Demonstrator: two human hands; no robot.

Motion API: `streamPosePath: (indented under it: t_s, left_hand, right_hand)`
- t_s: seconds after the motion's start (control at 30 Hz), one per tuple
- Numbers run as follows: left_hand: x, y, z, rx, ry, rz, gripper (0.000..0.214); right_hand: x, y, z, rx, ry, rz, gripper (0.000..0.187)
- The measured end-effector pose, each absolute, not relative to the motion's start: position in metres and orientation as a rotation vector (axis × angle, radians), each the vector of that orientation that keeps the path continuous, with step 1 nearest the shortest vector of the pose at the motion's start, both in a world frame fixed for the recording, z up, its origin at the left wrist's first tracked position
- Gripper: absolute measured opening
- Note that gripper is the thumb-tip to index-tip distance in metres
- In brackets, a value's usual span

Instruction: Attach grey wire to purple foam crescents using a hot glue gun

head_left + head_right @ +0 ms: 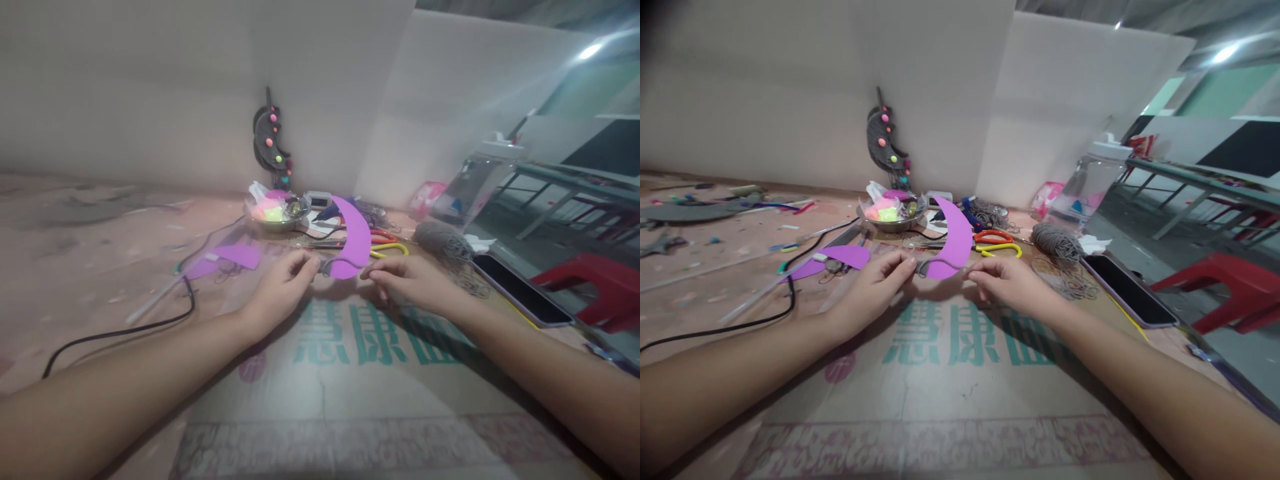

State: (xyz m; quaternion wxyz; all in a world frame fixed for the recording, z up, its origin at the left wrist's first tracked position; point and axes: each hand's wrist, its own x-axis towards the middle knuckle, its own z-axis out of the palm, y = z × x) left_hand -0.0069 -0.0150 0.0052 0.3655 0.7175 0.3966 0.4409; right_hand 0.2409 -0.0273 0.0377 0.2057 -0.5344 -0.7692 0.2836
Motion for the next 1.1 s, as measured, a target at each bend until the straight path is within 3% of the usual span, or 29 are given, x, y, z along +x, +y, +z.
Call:
streamPosePath:
  t_s: [0.13,0.27,0.37,0.47,0.53,0.83,1.1]
  left_hand:
    - [-0.007,-0.012,0.004,1.813,1.081,1.161,0.028]
    - [-0.007,-0.011,0.003,1.802,1.097,1.155,0.031]
    - [-0.007,-0.011,0.004,1.800,1.092,1.134,0.031]
    - [-0.007,-0.013,0.006,1.827,1.063,1.097,0.030]
    - [-0.006,-0.015,0.008,1.852,1.039,1.061,0.029]
    - [-0.005,-0.019,0.008,1.898,0.963,0.876,0.032]
    - [-0.004,-0.018,0.007,1.862,0.963,0.880,0.030]
  right_hand:
    - [0.243,-0.041,0.068,-1.439,-2.332,0.943,0.033]
    - [0.241,-0.061,0.090,-1.090,-2.691,1.069,0.024]
    - [0.244,-0.068,0.094,-1.014,-2.882,0.759,0.021]
    - [0.259,-0.057,0.094,-1.210,-2.799,0.174,0.026]
    - [0.274,-0.042,0.093,-1.371,-2.673,0.006,0.027]
    - [0.268,0.051,0.064,-1.693,-2.064,0.202,0.032]
    - [0.227,0.101,0.049,-1.669,-1.950,0.432,0.041]
